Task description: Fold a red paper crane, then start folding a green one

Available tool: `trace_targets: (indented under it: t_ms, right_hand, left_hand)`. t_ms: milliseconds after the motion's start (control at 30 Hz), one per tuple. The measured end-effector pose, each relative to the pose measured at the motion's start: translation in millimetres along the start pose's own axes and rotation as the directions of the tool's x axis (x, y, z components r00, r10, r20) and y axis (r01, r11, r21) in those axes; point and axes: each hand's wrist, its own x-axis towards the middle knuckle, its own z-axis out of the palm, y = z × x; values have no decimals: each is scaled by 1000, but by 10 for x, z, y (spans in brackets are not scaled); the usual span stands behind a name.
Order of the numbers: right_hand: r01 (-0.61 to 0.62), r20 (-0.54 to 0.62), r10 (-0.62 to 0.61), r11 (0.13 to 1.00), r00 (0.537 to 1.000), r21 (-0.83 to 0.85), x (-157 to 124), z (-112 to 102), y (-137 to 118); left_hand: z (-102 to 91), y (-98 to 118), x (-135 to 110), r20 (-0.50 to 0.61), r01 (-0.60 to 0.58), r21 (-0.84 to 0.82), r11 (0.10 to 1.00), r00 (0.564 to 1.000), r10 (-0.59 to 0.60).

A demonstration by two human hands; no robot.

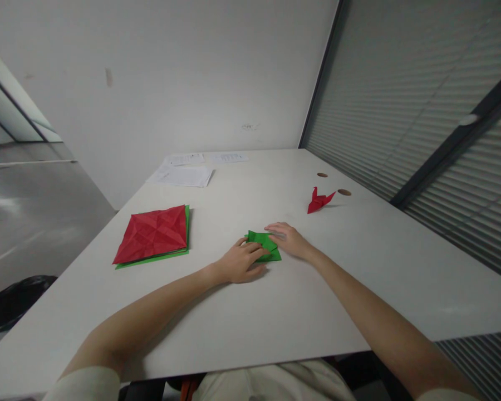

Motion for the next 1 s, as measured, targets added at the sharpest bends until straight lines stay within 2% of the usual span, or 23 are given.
trace_targets:
  t_ms: [100, 233, 300, 467, 633, 733, 1000]
  right_hand:
    - [-52, 28, 53, 999, 998, -8, -19, 43, -72]
    - [-221, 38, 222, 975, 974, -34, -15, 34, -83]
    - [-297, 30, 298, 954, 954, -26, -5, 22, -61]
    - [-343, -136, 322, 922, 937, -177, 10, 42, 32]
    - [-465, -77, 459, 865, 885, -187, 2, 59, 66]
    - [-480, -52, 478, 866, 877, -143, -4, 66, 29]
    - [-438, -107, 432, 898, 895, -39, -10, 165, 6]
  left_hand:
    - [-28, 44, -5, -23, 27, 83, 996, 999, -26]
    - [-51, 98, -9, -78, 154, 175, 972, 987, -142]
    - [-44, 119, -12, -71, 184, 182, 966, 982, -174]
    - [45, 135, -34, -41, 154, 175, 973, 988, -149]
    - [94, 130, -37, -37, 130, 133, 983, 991, -126]
    - [74, 132, -27, -41, 131, 121, 984, 991, -127]
    - [66, 126, -23, -49, 129, 99, 987, 991, -124]
